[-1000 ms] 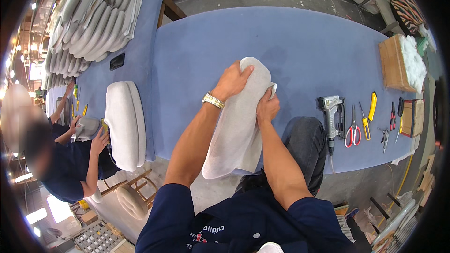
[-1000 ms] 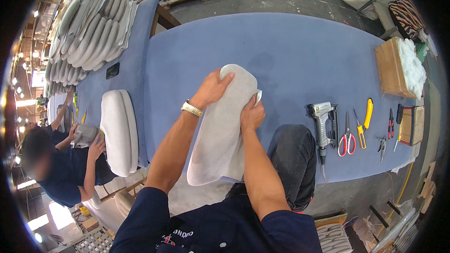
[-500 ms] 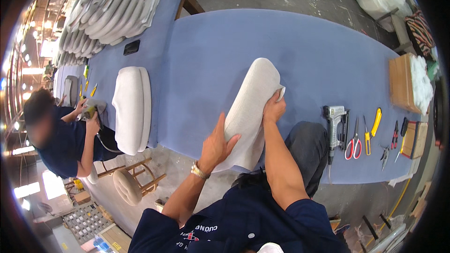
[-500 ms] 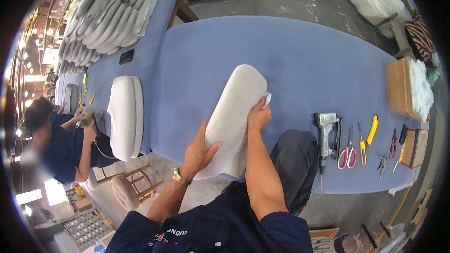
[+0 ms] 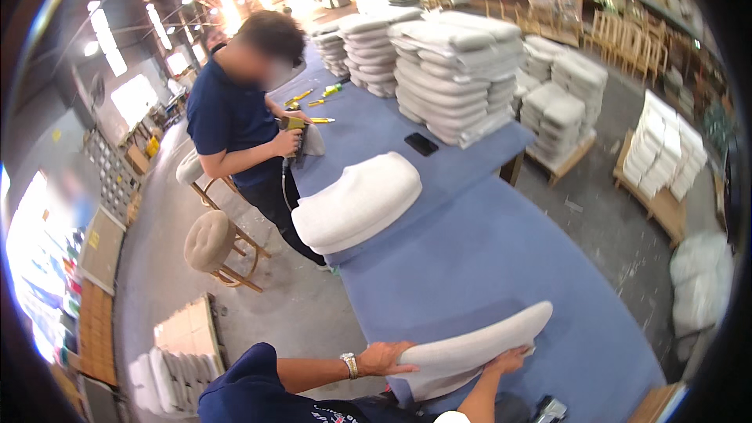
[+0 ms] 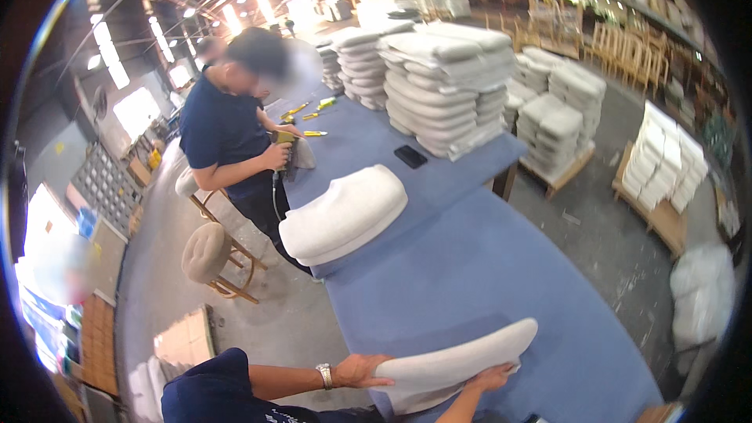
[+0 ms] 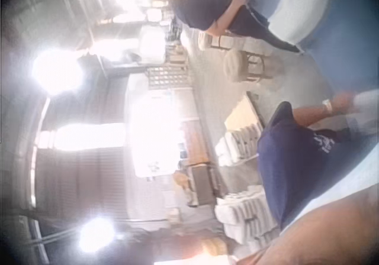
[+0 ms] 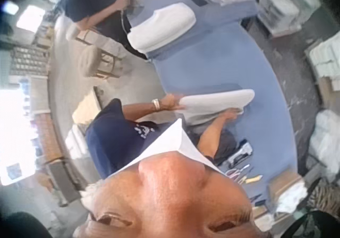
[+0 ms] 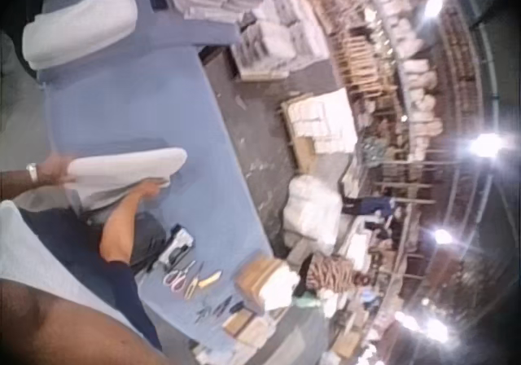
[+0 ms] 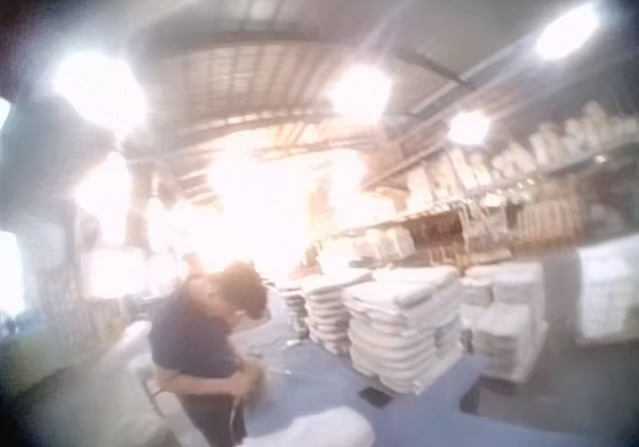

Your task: The person covers a white cushion with fabric, trims excess material with scissors, and secures the fabric using a staple gun. The person repeatedly folds, aligns, and staples the fabric edges to the cushion base.

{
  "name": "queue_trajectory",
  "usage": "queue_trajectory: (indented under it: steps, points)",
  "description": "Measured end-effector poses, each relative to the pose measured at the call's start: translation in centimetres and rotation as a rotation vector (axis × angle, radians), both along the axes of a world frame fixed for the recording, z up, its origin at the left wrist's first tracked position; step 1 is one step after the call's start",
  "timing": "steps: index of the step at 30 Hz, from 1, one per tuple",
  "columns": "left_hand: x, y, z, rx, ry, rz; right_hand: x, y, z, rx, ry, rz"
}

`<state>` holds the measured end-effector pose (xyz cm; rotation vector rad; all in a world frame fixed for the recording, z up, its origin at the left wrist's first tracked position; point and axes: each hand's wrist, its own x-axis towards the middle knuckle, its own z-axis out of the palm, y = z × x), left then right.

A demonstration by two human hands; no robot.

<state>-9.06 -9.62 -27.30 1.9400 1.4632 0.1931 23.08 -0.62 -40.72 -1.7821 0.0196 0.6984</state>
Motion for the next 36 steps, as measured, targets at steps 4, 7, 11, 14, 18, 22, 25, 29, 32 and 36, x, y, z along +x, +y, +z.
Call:
queue_trajectory:
  steps: [4, 7, 11, 14, 18, 22, 25, 29, 32, 36]
  points:
    - [0.7, -1.2, -0.1, 0.007, -0.02, 0.049, -0.8, 0.3, 2.3, -0.009, 0.045, 0.029]
    - [0.9, -1.5, -0.1, 0.075, -0.1, 0.095, -0.2, 0.5, 1.7, 0.037, 0.001, 0.079]
    - [0.8, -3.2, -0.3, 0.05, -0.241, 0.185, 0.9, -0.5, 0.6, -0.073, -0.045, 0.136]
    - [0.7, -4.1, 0.0, -0.039, -0.342, 0.288, 2.1, -1.8, -0.3, -0.105, -0.127, 0.206]
    - [0.7, -3.4, -1.6, -0.016, -0.468, 0.354, 5.7, -4.4, -5.7, 0.02, -0.142, 0.362]
    - [-1.9, -3.5, -7.8, -0.205, -0.579, 0.466, 0.2, -9.6, -4.6, 0.074, 0.128, 0.559]
    - [-1.1, -3.8, -11.6, -0.389, -0.959, 0.645, -7.0, -12.8, 2.3, 0.039, 0.375, 0.548]
    - [-0.1, -1.9, -13.4, -0.744, -1.133, 0.946, -8.3, -12.9, 4.2, 0.072, 0.404, 0.903]
    - [0.4, -2.6, -10.9, -0.67, -1.316, 0.829, -7.8, -11.7, 5.1, 0.009, 0.266, 1.016]
    - [0.9, -3.0, -7.7, -0.737, -1.344, 0.901, -9.2, -13.2, 9.3, 0.034, 0.317, 0.886]
